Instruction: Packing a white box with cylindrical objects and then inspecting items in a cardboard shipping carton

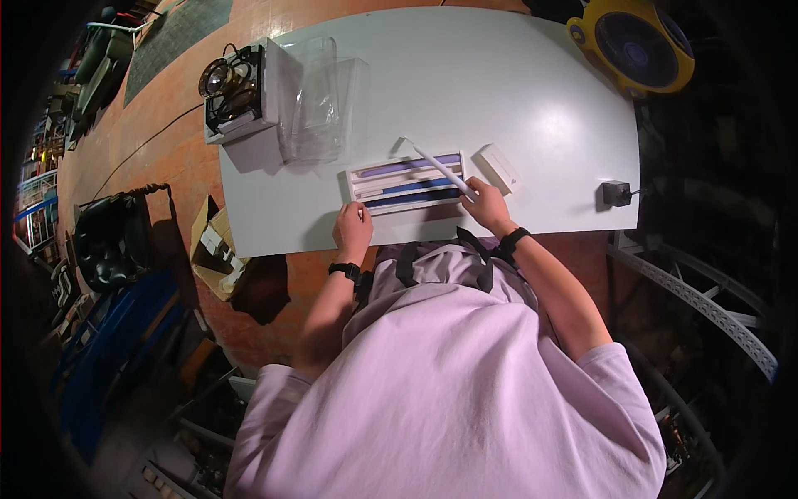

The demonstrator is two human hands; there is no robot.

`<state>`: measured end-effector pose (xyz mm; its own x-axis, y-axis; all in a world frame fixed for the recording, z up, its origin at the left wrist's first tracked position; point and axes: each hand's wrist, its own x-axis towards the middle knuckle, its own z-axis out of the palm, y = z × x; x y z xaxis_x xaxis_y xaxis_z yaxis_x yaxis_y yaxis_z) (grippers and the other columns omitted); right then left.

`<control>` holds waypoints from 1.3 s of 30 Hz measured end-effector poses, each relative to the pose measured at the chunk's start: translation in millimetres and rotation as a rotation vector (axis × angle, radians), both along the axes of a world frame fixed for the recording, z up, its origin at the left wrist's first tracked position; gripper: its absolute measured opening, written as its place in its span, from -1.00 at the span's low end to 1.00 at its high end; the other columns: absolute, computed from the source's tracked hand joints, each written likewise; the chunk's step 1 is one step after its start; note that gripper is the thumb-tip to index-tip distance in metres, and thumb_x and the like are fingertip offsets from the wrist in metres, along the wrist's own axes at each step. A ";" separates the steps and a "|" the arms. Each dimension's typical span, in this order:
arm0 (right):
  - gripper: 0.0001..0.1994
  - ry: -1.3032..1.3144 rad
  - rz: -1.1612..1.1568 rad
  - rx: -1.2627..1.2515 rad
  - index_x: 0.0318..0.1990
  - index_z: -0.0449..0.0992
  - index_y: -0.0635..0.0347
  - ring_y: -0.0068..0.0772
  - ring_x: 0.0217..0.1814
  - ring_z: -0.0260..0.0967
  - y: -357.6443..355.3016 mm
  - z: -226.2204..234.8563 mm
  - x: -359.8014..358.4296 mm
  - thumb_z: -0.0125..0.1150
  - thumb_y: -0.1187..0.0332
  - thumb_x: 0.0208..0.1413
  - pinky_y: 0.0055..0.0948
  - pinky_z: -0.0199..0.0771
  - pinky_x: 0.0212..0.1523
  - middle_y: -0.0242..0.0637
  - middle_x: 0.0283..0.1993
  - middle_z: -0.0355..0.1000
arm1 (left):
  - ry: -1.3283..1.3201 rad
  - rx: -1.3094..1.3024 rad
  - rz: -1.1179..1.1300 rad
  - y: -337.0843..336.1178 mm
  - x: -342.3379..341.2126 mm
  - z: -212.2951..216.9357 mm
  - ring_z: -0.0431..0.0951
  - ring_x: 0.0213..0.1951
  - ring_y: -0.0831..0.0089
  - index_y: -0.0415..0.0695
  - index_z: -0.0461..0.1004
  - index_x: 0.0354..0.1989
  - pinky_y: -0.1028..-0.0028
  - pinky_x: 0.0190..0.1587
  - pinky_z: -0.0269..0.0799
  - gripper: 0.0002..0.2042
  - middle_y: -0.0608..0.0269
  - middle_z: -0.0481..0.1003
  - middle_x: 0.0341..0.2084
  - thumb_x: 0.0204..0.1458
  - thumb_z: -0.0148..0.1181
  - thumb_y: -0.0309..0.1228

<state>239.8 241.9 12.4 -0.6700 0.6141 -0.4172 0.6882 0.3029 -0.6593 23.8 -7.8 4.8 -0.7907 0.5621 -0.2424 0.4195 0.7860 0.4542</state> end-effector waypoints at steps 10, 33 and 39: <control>-0.75 0.018 -0.028 0.008 -0.08 0.54 0.17 0.15 -0.17 0.55 0.4 -0.9 0.0 0.29 0.31 0.11 -0.06 0.53 -0.14 0.02 -0.23 0.60 | 0.031 -0.094 -0.049 3.1 7.4 -0.7 0.58 -0.09 -0.05 -0.18 0.55 -0.06 0.05 -0.08 0.54 -0.77 0.00 0.56 -0.16 0.18 0.15 -0.36; -0.74 0.045 -0.073 -0.120 -0.11 0.56 0.24 -0.06 -0.10 0.60 3.8 -1.8 6.2 0.27 0.28 0.13 -0.23 0.51 -0.03 0.01 -0.20 0.61 | -0.129 0.078 -0.046 -5.2 -1.3 -6.9 0.60 -0.19 0.02 -0.13 0.61 -0.12 0.12 -0.15 0.52 -0.83 0.03 0.53 -0.22 0.16 0.20 -0.42; -0.65 0.042 0.032 -0.122 -0.06 0.58 0.21 0.06 -0.12 0.53 10.2 17.7 7.6 0.29 0.14 0.14 -0.15 0.49 -0.06 0.01 -0.18 0.59 | -0.120 0.249 -0.062 1.8 -10.7 1.7 0.55 -0.25 0.16 -0.10 0.54 0.07 0.20 -0.14 0.49 -0.71 0.07 0.51 -0.19 0.18 0.18 -0.38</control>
<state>247.4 252.1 30.1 -0.7065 0.5389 -0.4588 0.6507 0.2399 -0.7204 13.2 -6.0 6.4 -0.7268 0.6627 -0.1807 0.3950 0.6184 0.6794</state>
